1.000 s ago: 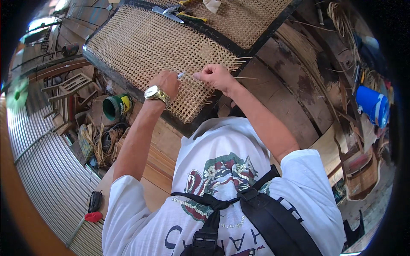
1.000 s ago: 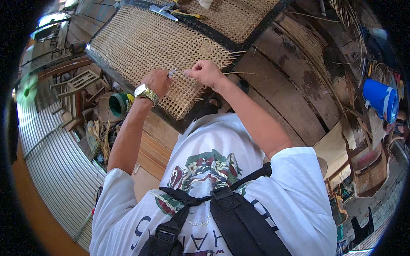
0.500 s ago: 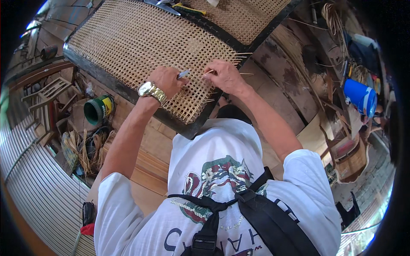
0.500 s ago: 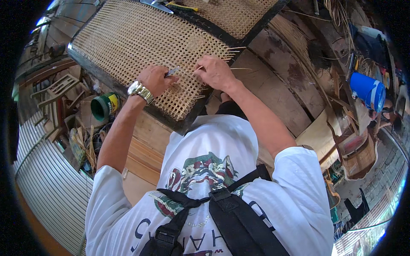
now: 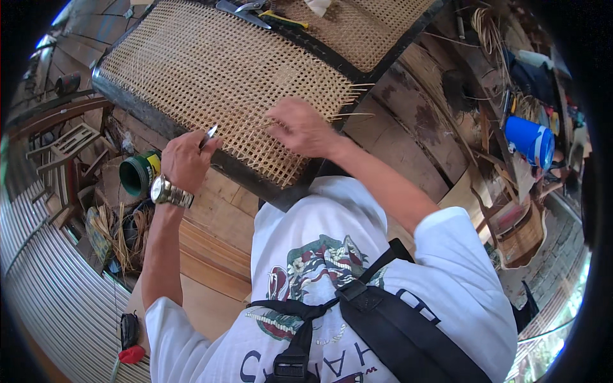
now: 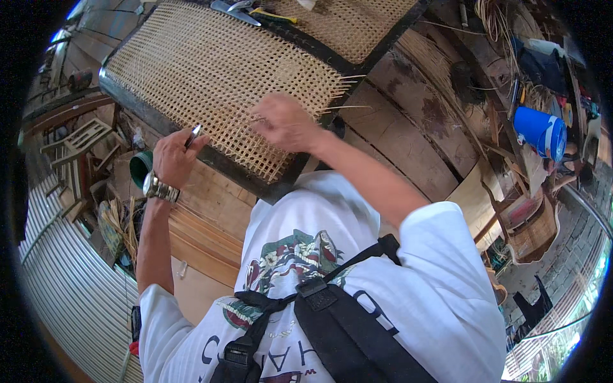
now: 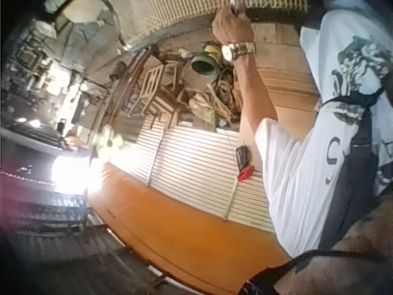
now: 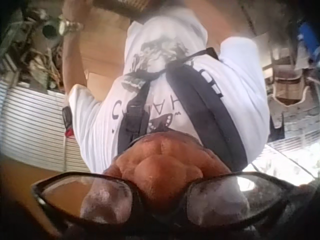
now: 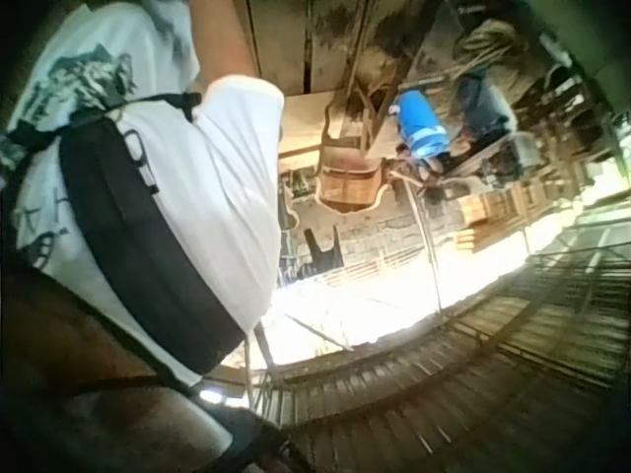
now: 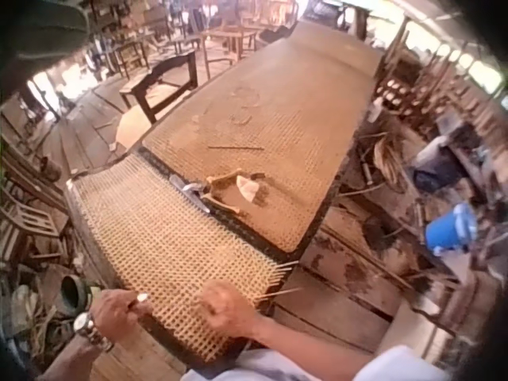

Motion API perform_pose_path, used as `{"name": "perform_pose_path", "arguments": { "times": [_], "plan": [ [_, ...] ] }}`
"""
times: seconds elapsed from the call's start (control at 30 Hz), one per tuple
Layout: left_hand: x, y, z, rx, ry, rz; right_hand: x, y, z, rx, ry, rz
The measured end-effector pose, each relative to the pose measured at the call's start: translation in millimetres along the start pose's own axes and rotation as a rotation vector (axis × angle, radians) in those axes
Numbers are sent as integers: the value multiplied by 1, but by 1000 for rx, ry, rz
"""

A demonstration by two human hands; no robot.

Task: Weaving rattan strands into a chair frame and trimming the ends.

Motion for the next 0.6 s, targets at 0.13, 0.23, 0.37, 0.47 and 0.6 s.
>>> {"name": "perform_pose_path", "arguments": {
  "times": [0.13, 0.23, 0.37, 0.47, 0.6],
  "plan": [
    [15, 6, 4, 46, -31, 91, -41, -37, -25, -150, -362, -312],
    [28, 6, -18, 304, -337, 85, -9, -46, -18, -328, -602, -372],
    [-6, -1, -15, 194, -256, -35, 70, -26, 33, -674, -799, -347],
    [-50, -9, 17, 185, 36, -118, 68, -16, 68, -701, -658, -478],
    [-73, -25, 45, 139, 149, -62, 35, -4, 94, -695, -478, -648]
  ]
}}
Point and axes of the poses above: each hand's wrist, its own y-axis away from the middle knuckle, its own x-axis out of the back of the hand, z = x × y, the point moved 2 cm from there along -y, towards the middle knuckle, and after that the axes turned 5 degrees about -x, right-handed, at the moved point
